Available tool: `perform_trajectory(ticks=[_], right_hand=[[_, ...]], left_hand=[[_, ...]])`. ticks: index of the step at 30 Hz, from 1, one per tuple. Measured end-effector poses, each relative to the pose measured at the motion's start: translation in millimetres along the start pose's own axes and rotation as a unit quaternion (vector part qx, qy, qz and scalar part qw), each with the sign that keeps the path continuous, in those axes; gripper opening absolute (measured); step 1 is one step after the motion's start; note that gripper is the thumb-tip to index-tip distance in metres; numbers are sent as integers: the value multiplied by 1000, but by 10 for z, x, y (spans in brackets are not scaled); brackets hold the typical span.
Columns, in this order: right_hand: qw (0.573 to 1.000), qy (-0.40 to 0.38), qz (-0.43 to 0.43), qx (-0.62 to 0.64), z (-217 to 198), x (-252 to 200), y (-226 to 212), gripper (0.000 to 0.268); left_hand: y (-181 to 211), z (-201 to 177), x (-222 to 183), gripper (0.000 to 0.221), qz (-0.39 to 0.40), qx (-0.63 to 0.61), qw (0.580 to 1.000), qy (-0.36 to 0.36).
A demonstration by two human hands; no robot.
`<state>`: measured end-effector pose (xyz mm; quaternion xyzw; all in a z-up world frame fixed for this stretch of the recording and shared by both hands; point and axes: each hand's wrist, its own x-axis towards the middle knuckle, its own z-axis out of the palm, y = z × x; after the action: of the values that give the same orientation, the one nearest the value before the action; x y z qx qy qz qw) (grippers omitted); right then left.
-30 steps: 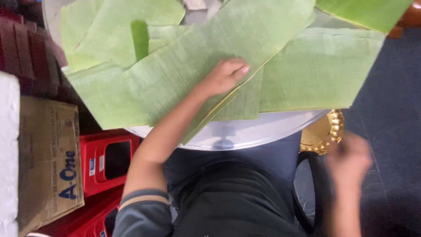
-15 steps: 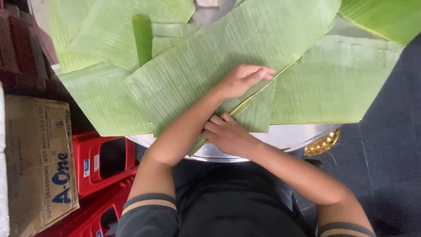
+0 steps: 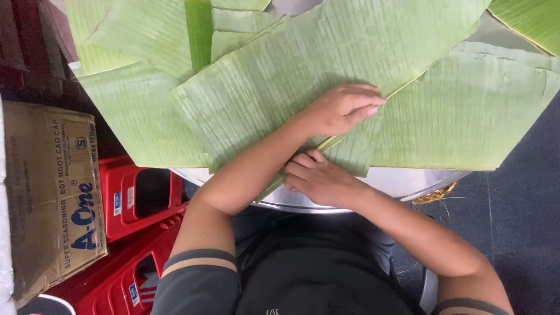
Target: The person is sorting and stacking cut banana leaves on a metal tray, smoothing them out to ensure a neat pile.
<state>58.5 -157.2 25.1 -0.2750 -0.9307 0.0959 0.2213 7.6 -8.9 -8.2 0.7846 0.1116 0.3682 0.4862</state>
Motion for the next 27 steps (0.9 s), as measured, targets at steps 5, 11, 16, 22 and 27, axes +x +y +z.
perform_trajectory(ticks=[5,11,16,22,27], right_hand=[[999,39,-13,12,-304,-88,39,22],[992,45,30,116,-242,-476,-72,23],[969,118,162,142,-225,-746,-318,16],[912,217,309,160,-554,-1443,-525,14],[880,280,341,175,-367,-2243,-532,15]], left_hand=[[36,-9,-4,29,23,40,999,-22],[431,50,112,74,-94,439,855,-261],[362,72,82,87,-94,448,848,-269],[449,61,161,90,-137,458,819,-319],[347,90,85,89,-112,458,823,-317]])
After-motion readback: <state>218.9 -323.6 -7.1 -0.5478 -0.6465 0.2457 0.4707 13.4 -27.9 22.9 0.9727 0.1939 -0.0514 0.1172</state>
